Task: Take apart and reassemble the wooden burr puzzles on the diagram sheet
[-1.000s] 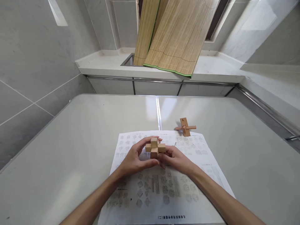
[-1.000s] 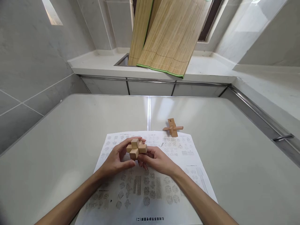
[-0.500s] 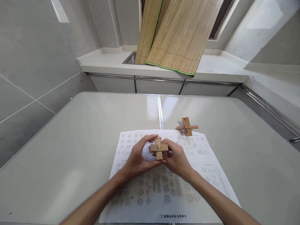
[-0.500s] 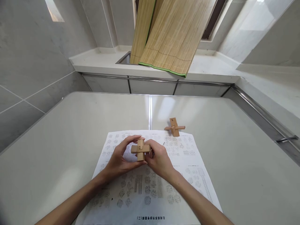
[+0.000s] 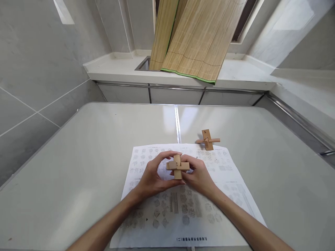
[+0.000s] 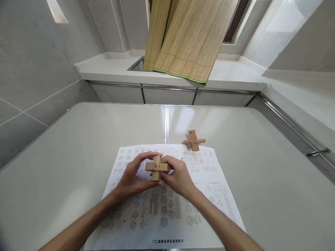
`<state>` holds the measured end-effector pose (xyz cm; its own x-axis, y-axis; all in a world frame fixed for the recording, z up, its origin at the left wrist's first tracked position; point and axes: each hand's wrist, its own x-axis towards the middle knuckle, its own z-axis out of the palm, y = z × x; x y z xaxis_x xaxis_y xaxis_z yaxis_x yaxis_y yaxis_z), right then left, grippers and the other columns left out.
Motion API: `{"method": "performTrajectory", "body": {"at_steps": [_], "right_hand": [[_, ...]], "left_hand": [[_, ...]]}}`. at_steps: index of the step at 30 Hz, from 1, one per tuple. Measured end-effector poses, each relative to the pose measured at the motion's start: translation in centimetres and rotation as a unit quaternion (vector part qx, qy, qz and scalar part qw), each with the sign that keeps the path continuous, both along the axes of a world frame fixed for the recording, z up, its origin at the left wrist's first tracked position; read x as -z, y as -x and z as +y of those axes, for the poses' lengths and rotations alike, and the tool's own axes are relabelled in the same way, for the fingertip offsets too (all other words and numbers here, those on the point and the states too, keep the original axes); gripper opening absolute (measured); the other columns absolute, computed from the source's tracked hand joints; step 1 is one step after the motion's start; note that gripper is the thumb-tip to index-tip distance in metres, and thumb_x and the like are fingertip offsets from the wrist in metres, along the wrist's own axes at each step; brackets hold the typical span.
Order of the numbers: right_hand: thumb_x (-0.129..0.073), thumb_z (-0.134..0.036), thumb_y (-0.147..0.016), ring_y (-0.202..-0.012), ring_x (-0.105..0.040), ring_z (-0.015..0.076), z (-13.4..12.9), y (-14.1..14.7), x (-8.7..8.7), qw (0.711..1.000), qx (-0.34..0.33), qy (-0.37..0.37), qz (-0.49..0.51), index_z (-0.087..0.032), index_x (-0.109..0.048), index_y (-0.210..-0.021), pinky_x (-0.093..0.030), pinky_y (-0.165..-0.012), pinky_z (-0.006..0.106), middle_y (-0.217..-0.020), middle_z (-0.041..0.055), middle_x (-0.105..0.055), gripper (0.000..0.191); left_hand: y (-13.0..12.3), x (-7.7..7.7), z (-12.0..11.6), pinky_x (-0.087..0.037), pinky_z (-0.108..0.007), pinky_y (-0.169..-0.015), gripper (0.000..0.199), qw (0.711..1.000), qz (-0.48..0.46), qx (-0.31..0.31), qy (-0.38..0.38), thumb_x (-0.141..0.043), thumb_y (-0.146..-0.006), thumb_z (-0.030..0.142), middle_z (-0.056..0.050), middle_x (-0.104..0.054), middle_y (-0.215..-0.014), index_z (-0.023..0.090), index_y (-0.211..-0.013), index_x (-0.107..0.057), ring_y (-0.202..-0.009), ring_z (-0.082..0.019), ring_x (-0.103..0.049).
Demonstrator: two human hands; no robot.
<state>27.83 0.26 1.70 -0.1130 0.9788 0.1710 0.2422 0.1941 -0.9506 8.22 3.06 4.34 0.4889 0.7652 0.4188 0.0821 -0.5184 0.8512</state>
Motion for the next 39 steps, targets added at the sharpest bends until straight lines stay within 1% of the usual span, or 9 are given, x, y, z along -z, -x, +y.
{"method": "performTrajectory", "body": {"at_steps": [3, 8, 13, 17, 21, 26, 32, 36, 39], "right_hand": [[-0.076, -0.02, -0.083, -0.071, -0.067, 0.0189, 0.0, 0.0, -0.1, 0.997, -0.011, 0.042, 0.067, -0.025, -0.066, -0.102, -0.053, -0.063, 0.03, -0.083, 0.0003, -0.072, 0.022], [-0.084, -0.026, -0.085, -0.08, -0.067, 0.0166, 0.0, -0.5, -0.7, 0.979, -0.094, 0.085, 0.161, -0.029, -0.053, -0.135, -0.053, -0.067, 0.029, -0.112, 0.0056, -0.074, 0.059], [-0.082, -0.037, -0.092, -0.088, -0.066, 0.0167, -0.1, -0.9, -1.3, 0.958, -0.168, 0.14, 0.185, -0.034, -0.044, -0.152, -0.058, -0.079, 0.033, -0.129, 0.0088, -0.069, 0.071], [-0.086, -0.042, -0.088, -0.087, -0.065, 0.0176, 0.1, -0.7, -1.3, 0.957, -0.148, 0.152, 0.196, -0.035, -0.048, -0.151, -0.06, -0.074, 0.034, -0.13, 0.0091, -0.066, 0.073], [-0.087, -0.043, -0.087, -0.077, -0.063, 0.0163, 0.3, -0.5, -1.1, 0.952, -0.134, 0.161, 0.222, -0.032, -0.051, -0.147, -0.054, -0.06, 0.028, -0.112, 0.006, -0.068, 0.071], [-0.086, -0.04, -0.088, -0.063, -0.054, 0.0117, 0.3, -0.5, -0.9, 0.954, -0.12, 0.165, 0.221, -0.028, -0.057, -0.138, -0.052, -0.061, 0.028, -0.091, -0.0008, -0.066, 0.059], [-0.09, -0.04, -0.082, -0.066, -0.056, 0.0129, 0.2, -0.6, -1.1, 0.978, -0.072, 0.128, 0.148, -0.029, -0.055, -0.132, -0.051, -0.061, 0.027, -0.088, -0.0032, -0.064, 0.062], [-0.087, -0.035, -0.08, -0.065, -0.056, 0.0132, 0.0, -0.4, -1.4, 0.993, -0.037, 0.082, 0.08, -0.028, -0.055, -0.125, -0.051, -0.061, 0.029, -0.088, -0.0024, -0.064, 0.055], [-0.085, -0.034, -0.08, -0.063, -0.054, 0.013, -0.1, -0.3, -1.5, 0.995, -0.029, 0.072, 0.063, -0.027, -0.055, -0.124, -0.05, -0.06, 0.029, -0.088, -0.0021, -0.065, 0.054]], "left_hand": [[0.0, 0.0, 0.0, -0.056, -0.045, -0.107, 0.076, 1.0, 0.0, -0.014, 0.028, -0.097, -0.074, 0.035, -0.008, -0.072, -0.132, 0.029, -0.139, -0.059, -0.12, -0.028, -0.069], [0.2, -0.2, 0.0, -0.055, -0.046, -0.108, 0.071, 0.994, 0.006, -0.057, 0.089, -0.096, -0.075, 0.037, -0.009, -0.071, -0.134, 0.028, -0.136, -0.061, -0.123, -0.03, -0.069], [0.5, -0.6, 0.2, -0.05, -0.047, -0.115, 0.066, 0.988, -0.009, -0.071, 0.135, -0.096, -0.075, 0.037, -0.01, -0.07, -0.138, 0.027, -0.133, -0.065, -0.129, -0.032, -0.066], [0.5, -0.8, 0.3, -0.05, -0.048, -0.116, 0.065, 0.984, -0.008, -0.065, 0.163, -0.092, -0.08, 0.041, -0.01, -0.07, -0.142, 0.027, -0.137, -0.067, -0.134, -0.033, -0.063], [0.4, -0.8, 0.4, -0.05, -0.046, -0.114, 0.053, 0.987, -0.002, -0.056, 0.15, -0.086, -0.087, 0.043, -0.009, -0.072, -0.14, 0.026, -0.135, -0.071, -0.132, -0.033, -0.064], [0.2, -1.1, 0.5, -0.05, -0.045, -0.114, 0.032, 0.99, 0.005, -0.046, 0.131, -0.069, -0.101, 0.041, -0.008, -0.074, -0.137, 0.027, -0.129, -0.076, -0.13, -0.029, -0.065], [0.2, -1.1, 0.4, -0.05, -0.044, -0.11, 0.017, 0.985, -0.012, -0.08, 0.151, -0.073, -0.098, 0.034, -0.008, -0.073, -0.133, 0.026, -0.11, -0.082, -0.127, -0.029, -0.065], [0.1, -0.9, 0.4, -0.049, -0.043, -0.11, 0.017, 0.985, -0.016, -0.081, 0.151, -0.072, -0.098, 0.035, -0.008, -0.07, -0.134, 0.027, -0.109, -0.082, -0.126, -0.028, -0.063], [0.0, -0.9, 0.3, -0.05, -0.042, -0.106, 0.017, 0.985, -0.004, -0.099, 0.139, -0.071, -0.098, 0.038, -0.009, -0.068, -0.125, 0.026, -0.104, -0.081, -0.118, -0.027, -0.063]]}}
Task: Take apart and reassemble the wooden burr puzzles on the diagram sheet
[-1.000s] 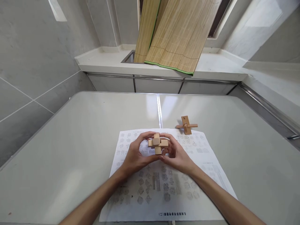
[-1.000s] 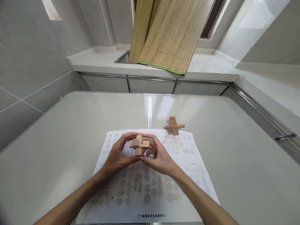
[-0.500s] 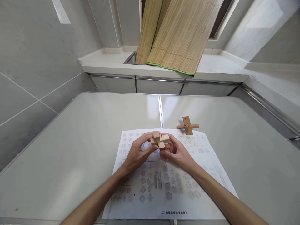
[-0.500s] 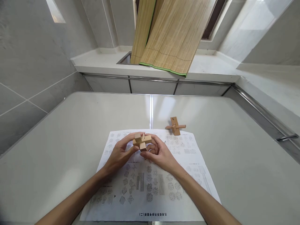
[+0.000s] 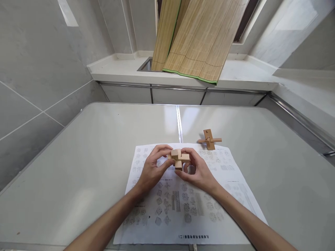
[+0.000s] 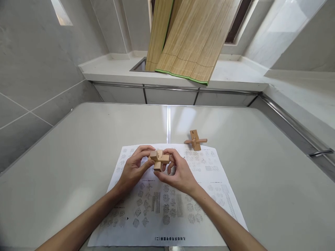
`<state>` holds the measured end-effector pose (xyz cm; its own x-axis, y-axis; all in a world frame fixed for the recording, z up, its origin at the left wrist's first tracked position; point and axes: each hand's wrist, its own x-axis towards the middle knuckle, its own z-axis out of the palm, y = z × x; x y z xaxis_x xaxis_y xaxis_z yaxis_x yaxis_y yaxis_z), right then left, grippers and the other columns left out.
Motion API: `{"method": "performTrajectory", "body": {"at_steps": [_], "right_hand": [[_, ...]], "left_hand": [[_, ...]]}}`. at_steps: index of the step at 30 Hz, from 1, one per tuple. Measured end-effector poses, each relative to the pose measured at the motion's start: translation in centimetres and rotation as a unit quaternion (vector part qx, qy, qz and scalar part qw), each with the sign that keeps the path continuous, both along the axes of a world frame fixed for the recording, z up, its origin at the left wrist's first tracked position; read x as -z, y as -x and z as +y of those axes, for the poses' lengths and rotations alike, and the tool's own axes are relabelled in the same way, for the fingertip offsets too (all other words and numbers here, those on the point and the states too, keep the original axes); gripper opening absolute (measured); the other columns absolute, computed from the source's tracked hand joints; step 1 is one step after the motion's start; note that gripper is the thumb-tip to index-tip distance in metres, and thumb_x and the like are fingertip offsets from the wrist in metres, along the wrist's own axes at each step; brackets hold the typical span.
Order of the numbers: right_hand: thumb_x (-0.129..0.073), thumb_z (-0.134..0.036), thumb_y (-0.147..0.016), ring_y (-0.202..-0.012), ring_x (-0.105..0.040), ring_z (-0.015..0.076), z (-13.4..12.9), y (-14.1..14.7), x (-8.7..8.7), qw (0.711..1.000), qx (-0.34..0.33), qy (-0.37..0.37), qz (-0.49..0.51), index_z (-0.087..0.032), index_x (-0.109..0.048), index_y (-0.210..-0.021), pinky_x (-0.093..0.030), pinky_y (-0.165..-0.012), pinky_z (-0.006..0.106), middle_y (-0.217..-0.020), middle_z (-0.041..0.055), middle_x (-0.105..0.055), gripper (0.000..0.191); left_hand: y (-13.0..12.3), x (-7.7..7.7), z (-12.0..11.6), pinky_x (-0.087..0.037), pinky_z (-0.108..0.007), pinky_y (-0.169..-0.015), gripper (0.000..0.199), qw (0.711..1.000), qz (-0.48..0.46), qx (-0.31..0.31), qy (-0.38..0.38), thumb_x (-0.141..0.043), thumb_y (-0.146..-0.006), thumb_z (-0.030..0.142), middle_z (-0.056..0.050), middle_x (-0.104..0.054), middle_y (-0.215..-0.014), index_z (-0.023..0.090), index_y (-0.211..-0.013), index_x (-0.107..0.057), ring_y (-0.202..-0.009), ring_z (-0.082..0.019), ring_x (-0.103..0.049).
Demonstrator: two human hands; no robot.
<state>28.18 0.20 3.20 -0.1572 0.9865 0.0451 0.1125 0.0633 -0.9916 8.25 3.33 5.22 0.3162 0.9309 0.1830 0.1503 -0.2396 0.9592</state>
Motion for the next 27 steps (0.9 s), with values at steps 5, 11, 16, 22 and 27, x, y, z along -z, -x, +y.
{"method": "performTrajectory", "body": {"at_steps": [5, 11, 16, 22, 27], "right_hand": [[-0.086, -0.04, -0.081, -0.064, -0.054, 0.014, 0.0, -0.1, 0.2, 0.999, -0.014, 0.014, 0.025, -0.027, -0.054, -0.124, -0.049, -0.059, 0.029, -0.082, -0.0036, -0.063, 0.055], [-0.087, -0.036, -0.078, -0.064, -0.055, 0.0145, -0.2, 0.2, 0.1, 1.0, 0.017, -0.007, -0.014, -0.027, -0.055, -0.116, -0.046, -0.057, 0.027, -0.077, -0.0053, -0.06, 0.051], [-0.086, -0.038, -0.08, -0.063, -0.056, 0.0149, -0.2, 0.1, -0.2, 1.0, -0.013, 0.005, -0.011, -0.027, -0.054, -0.117, -0.046, -0.057, 0.028, -0.075, -0.0056, -0.06, 0.05], [-0.086, -0.039, -0.08, -0.064, -0.057, 0.0159, 0.0, 0.1, 0.0, 0.999, -0.016, -0.009, -0.039, -0.025, -0.055, -0.115, -0.047, -0.058, 0.029, -0.077, -0.0045, -0.061, 0.049], [-0.086, -0.038, -0.078, -0.072, -0.059, 0.0181, -0.2, 0.4, 0.5, 0.983, 0.008, -0.082, -0.161, -0.025, -0.055, -0.109, -0.049, -0.064, 0.032, -0.088, -0.0005, -0.063, 0.046]], "left_hand": [[-0.1, -0.1, -0.1, -0.053, -0.038, -0.092, 0.02, 1.0, 0.008, 0.006, -0.01, -0.07, -0.099, 0.042, -0.007, -0.068, -0.103, 0.023, -0.101, -0.076, -0.097, -0.023, -0.063], [-0.2, 0.0, -0.2, -0.054, -0.037, -0.09, 0.016, 1.0, -0.008, 0.003, 0.007, -0.069, -0.099, 0.036, -0.007, -0.07, -0.102, 0.021, -0.102, -0.072, -0.096, -0.022, -0.066], [-0.1, 0.0, -0.4, -0.054, -0.035, -0.089, 0.017, 1.0, -0.021, -0.004, -0.004, -0.069, -0.099, 0.037, -0.006, -0.069, -0.1, 0.021, -0.101, -0.069, -0.094, -0.021, -0.066], [0.1, -0.1, -0.2, -0.057, -0.033, -0.085, 0.028, 0.997, -0.068, -0.007, 0.039, -0.071, -0.098, 0.047, -0.006, -0.07, -0.101, 0.02, -0.102, -0.065, -0.092, -0.02, -0.069], [1.0, 0.1, 1.0, -0.054, -0.031, -0.079, 0.034, 0.988, -0.099, -0.095, 0.071, -0.067, -0.099, 0.054, -0.002, -0.069, -0.085, 0.02, -0.1, -0.064, -0.081, -0.018, -0.067]]}}
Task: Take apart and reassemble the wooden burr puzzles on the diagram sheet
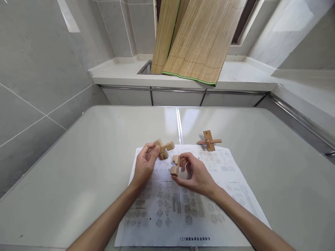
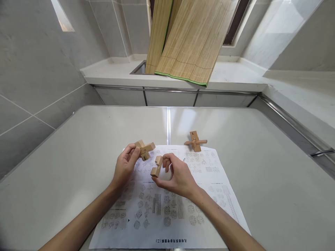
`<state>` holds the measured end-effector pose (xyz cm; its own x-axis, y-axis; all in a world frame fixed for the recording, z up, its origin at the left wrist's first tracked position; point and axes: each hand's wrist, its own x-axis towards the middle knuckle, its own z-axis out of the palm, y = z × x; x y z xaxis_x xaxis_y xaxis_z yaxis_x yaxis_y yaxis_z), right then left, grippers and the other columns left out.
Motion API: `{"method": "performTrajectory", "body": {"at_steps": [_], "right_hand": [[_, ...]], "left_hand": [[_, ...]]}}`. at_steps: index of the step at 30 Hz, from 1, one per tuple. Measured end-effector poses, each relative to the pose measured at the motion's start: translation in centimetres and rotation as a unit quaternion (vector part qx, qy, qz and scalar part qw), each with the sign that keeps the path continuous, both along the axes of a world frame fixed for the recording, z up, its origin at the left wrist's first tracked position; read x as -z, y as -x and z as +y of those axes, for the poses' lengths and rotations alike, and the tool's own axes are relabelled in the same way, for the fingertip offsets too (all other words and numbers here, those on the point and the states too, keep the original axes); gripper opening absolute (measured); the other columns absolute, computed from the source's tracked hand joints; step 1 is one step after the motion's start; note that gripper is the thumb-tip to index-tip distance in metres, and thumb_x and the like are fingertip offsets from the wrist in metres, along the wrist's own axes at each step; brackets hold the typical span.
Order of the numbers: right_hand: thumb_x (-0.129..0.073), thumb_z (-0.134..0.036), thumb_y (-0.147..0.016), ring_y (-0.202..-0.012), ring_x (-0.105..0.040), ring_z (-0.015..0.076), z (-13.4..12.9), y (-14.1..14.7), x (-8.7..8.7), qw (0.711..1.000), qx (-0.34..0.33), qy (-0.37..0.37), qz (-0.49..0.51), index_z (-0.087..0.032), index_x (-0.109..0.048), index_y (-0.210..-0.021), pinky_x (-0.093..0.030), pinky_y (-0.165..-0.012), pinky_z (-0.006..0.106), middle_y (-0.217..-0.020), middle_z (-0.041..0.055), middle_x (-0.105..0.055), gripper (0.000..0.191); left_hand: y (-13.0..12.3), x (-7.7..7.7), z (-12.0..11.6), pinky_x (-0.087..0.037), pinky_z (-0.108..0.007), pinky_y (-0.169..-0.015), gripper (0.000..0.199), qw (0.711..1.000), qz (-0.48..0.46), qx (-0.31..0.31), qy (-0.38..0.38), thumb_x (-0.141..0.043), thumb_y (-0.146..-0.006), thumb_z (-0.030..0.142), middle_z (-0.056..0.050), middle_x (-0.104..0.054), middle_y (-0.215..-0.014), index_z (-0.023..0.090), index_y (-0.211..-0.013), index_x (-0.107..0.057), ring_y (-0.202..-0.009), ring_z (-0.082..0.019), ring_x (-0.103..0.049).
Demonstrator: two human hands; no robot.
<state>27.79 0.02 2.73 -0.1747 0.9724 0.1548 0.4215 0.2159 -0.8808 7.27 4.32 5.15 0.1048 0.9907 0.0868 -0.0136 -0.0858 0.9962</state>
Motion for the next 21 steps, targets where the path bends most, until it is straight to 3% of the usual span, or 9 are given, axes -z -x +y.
{"method": "performTrajectory", "body": {"at_steps": [3, 10, 13, 16, 21], "right_hand": [[-0.083, -0.032, -0.078, -0.088, -0.062, 0.0241, 0.0, 0.2, 0.3, 0.995, 0.002, -0.059, -0.081, -0.024, -0.056, -0.11, -0.053, -0.076, 0.039, -0.1, 0.0047, -0.064, 0.042], [-0.086, -0.035, -0.078, -0.107, -0.059, 0.0337, 0.1, 0.3, 1.2, 0.981, 0.0, -0.121, -0.15, -0.024, -0.058, -0.115, -0.055, -0.09, 0.051, -0.114, 0.0114, -0.061, 0.047], [-0.09, -0.043, -0.078, -0.113, -0.058, 0.0356, 0.2, 0.1, 1.0, 0.985, 0.003, -0.114, -0.13, -0.024, -0.059, -0.12, -0.054, -0.096, 0.054, -0.121, 0.013, -0.061, 0.055], [-0.08, -0.043, -0.09, -0.119, -0.058, 0.0339, 0.2, -0.3, 0.4, 0.992, -0.005, -0.103, -0.072, -0.025, -0.058, -0.128, -0.053, -0.1, 0.053, -0.126, 0.013, -0.063, 0.047], [-0.065, -0.039, -0.103, -0.098, -0.066, 0.0255, 0.0, -0.4, -0.1, 0.995, -0.012, -0.102, 0.015, -0.025, -0.062, -0.126, -0.056, -0.088, 0.043, -0.112, 0.0081, -0.072, 0.028]], "left_hand": [[0.1, 0.1, 0.3, -0.051, -0.03, -0.075, 0.035, 1.0, -0.007, -0.01, 0.017, -0.062, -0.103, 0.054, 0.001, -0.064, -0.075, 0.02, -0.097, -0.06, -0.07, -0.015, -0.061], [-0.9, 0.1, -0.3, -0.047, -0.027, -0.061, 0.037, 0.995, -0.008, 0.083, 0.058, -0.058, -0.104, 0.057, 0.001, -0.068, -0.082, 0.021, -0.101, -0.052, -0.055, -0.01, -0.053], [-1.0, 0.1, -0.5, -0.047, -0.026, -0.059, 0.037, 0.993, -0.004, 0.098, 0.069, -0.06, -0.103, 0.057, 0.001, -0.067, -0.082, 0.021, -0.102, -0.051, -0.055, -0.009, -0.054], [-0.9, 0.0, -0.7, -0.048, -0.025, -0.058, 0.039, 0.991, 0.005, 0.11, 0.076, -0.061, -0.102, 0.059, 0.001, -0.067, -0.081, 0.021, -0.104, -0.052, -0.057, -0.01, -0.055], [-0.7, -0.2, -1.0, -0.051, -0.025, -0.059, 0.044, 0.984, 0.018, 0.153, 0.093, -0.064, -0.099, 0.062, 0.002, -0.065, -0.077, 0.02, -0.106, -0.054, -0.057, -0.011, -0.056]]}}
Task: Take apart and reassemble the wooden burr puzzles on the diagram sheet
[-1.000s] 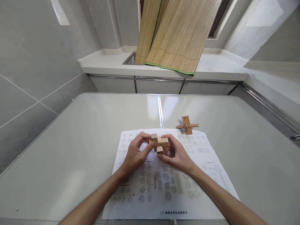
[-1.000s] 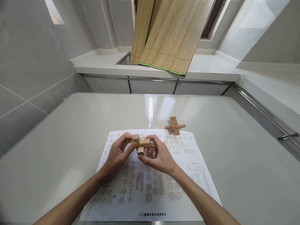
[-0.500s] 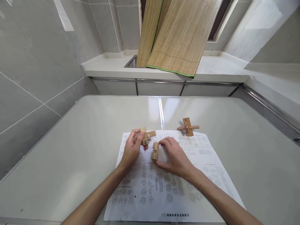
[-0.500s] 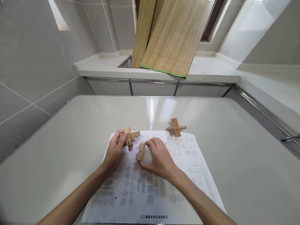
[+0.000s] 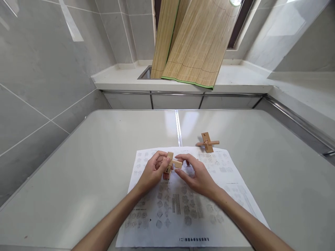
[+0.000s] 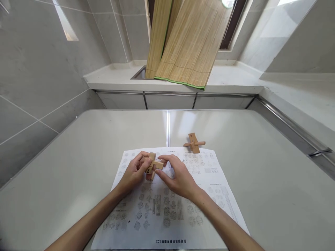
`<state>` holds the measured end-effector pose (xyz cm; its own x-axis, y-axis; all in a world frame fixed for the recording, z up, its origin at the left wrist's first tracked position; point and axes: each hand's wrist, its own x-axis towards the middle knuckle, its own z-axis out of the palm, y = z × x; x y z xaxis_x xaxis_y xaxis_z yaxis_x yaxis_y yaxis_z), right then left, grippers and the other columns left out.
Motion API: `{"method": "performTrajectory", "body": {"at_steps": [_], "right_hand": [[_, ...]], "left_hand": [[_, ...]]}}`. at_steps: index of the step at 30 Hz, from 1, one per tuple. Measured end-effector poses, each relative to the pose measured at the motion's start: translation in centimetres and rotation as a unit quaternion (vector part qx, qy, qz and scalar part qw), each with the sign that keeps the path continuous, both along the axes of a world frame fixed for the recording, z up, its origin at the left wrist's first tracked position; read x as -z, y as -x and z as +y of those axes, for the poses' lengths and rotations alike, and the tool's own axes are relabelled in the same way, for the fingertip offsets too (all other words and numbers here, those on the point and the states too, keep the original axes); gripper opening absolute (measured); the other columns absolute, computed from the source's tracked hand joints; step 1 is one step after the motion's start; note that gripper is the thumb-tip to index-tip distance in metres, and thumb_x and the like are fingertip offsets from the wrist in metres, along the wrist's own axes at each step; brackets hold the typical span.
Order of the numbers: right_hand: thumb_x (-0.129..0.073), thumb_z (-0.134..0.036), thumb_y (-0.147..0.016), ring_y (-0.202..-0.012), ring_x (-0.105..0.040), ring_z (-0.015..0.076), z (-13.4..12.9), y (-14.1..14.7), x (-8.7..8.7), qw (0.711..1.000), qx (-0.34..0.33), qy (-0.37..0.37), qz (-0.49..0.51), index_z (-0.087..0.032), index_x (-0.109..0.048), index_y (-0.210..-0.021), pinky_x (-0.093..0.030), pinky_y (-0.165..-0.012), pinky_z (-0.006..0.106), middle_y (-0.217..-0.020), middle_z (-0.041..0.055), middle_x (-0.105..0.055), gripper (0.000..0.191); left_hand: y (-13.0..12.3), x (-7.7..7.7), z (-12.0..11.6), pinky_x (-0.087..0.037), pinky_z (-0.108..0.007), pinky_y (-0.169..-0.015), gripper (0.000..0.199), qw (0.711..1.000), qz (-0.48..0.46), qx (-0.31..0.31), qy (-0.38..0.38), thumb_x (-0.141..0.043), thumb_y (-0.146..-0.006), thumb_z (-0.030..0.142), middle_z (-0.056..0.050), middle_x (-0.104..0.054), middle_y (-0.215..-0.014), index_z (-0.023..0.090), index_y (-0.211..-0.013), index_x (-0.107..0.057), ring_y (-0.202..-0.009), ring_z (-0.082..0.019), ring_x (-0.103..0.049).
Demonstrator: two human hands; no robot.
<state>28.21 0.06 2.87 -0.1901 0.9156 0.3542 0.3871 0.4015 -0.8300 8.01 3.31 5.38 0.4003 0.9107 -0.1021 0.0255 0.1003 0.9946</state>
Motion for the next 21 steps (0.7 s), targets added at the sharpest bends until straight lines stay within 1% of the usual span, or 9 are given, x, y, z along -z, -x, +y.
{"method": "performTrajectory", "body": {"at_steps": [3, 5, 7, 9, 11, 14, 17, 21], "right_hand": [[-0.065, -0.035, -0.104, -0.09, -0.066, 0.0231, -0.07, 0.25, 0.11, 1.0, -0.004, -0.014, 0.019, -0.025, -0.066, -0.117, -0.055, -0.082, 0.039, -0.107, 0.0063, -0.075, 0.017], [-0.064, -0.034, -0.104, -0.087, -0.065, 0.022, -0.05, 0.33, 0.12, 0.999, 0.0, -0.012, 0.03, -0.025, -0.067, -0.115, -0.053, -0.078, 0.037, -0.105, 0.0056, -0.076, 0.015], [-0.062, -0.033, -0.105, -0.086, -0.064, 0.0215, -0.01, 0.28, 0.03, 0.999, 0.004, -0.001, 0.038, -0.025, -0.068, -0.115, -0.052, -0.077, 0.037, -0.105, 0.0054, -0.077, 0.015], [-0.061, -0.034, -0.105, -0.086, -0.064, 0.0217, 0.03, 0.13, -0.08, 0.999, 0.006, 0.017, 0.047, -0.025, -0.069, -0.116, -0.052, -0.078, 0.037, -0.106, 0.0054, -0.077, 0.017], [-0.06, -0.036, -0.105, -0.088, -0.065, 0.0225, 0.04, -0.02, -0.17, 0.997, 0.007, 0.039, 0.059, -0.025, -0.07, -0.118, -0.052, -0.079, 0.038, -0.106, 0.0055, -0.077, 0.019], [-0.062, -0.038, -0.104, -0.092, -0.067, 0.0242, 0.05, -0.17, -0.24, 0.994, 0.007, 0.07, 0.084, -0.025, -0.071, -0.118, -0.052, -0.082, 0.039, -0.106, 0.0066, -0.076, 0.021], [-0.065, -0.043, -0.103, -0.088, -0.068, 0.0235, 0.06, -0.27, -0.38, 0.987, -0.002, 0.102, 0.126, -0.024, -0.071, -0.117, -0.053, -0.081, 0.039, -0.101, 0.0069, -0.075, 0.024], [-0.068, -0.047, -0.101, -0.082, -0.068, 0.0211, 0.1, -0.24, -0.57, 0.97, -0.017, 0.136, 0.201, -0.024, -0.071, -0.115, -0.054, -0.081, 0.037, -0.095, 0.005, -0.073, 0.027]], "left_hand": [[0.13, 0.03, -0.14, -0.052, -0.025, -0.059, 0.046, 1.0, 0.003, 0.005, 0.002, -0.066, -0.097, 0.063, 0.001, -0.066, -0.078, 0.02, -0.11, -0.056, -0.062, -0.013, -0.06], [0.29, -0.02, -0.21, -0.053, -0.025, -0.061, 0.048, 1.0, 0.003, 0.012, 0.001, -0.068, -0.096, 0.06, 0.0, -0.067, -0.083, 0.021, -0.122, -0.056, -0.066, -0.013, -0.062], [0.46, -0.19, -0.26, -0.055, -0.026, -0.064, 0.058, 0.999, 0.001, 0.034, -0.006, -0.074, -0.094, 0.054, -0.001, -0.067, -0.089, 0.023, -0.138, -0.052, -0.069, -0.014, -0.062], [0.59, -0.43, -0.28, -0.057, -0.026, -0.066, 0.07, 0.998, 0.002, 0.061, -0.012, -0.08, -0.091, 0.048, -0.003, -0.068, -0.095, 0.025, -0.149, -0.047, -0.073, -0.014, -0.064], [0.63, -0.61, -0.26, -0.058, -0.027, -0.068, 0.074, 0.997, 0.002, 0.072, -0.015, -0.083, -0.088, 0.045, -0.004, -0.07, -0.099, 0.026, -0.15, -0.047, -0.077, -0.016, -0.065], [0.6, -0.62, -0.14, -0.057, -0.028, -0.071, 0.072, 0.998, 0.007, 0.066, -0.021, -0.085, -0.087, 0.043, -0.005, -0.072, -0.099, 0.025, -0.147, -0.05, -0.08, -0.016, -0.066], [0.59, -0.39, 0.0, -0.055, -0.027, -0.073, 0.069, 0.998, 0.015, 0.062, -0.027, -0.086, -0.086, 0.04, -0.005, -0.074, -0.099, 0.025, -0.145, -0.052, -0.081, -0.016, -0.067], [0.67, -0.05, 0.11, -0.057, -0.03, -0.075, 0.072, 0.997, 0.035, 0.053, -0.041, -0.087, -0.085, 0.041, -0.005, -0.074, -0.098, 0.024, -0.146, -0.052, -0.084, -0.019, -0.069]]}}
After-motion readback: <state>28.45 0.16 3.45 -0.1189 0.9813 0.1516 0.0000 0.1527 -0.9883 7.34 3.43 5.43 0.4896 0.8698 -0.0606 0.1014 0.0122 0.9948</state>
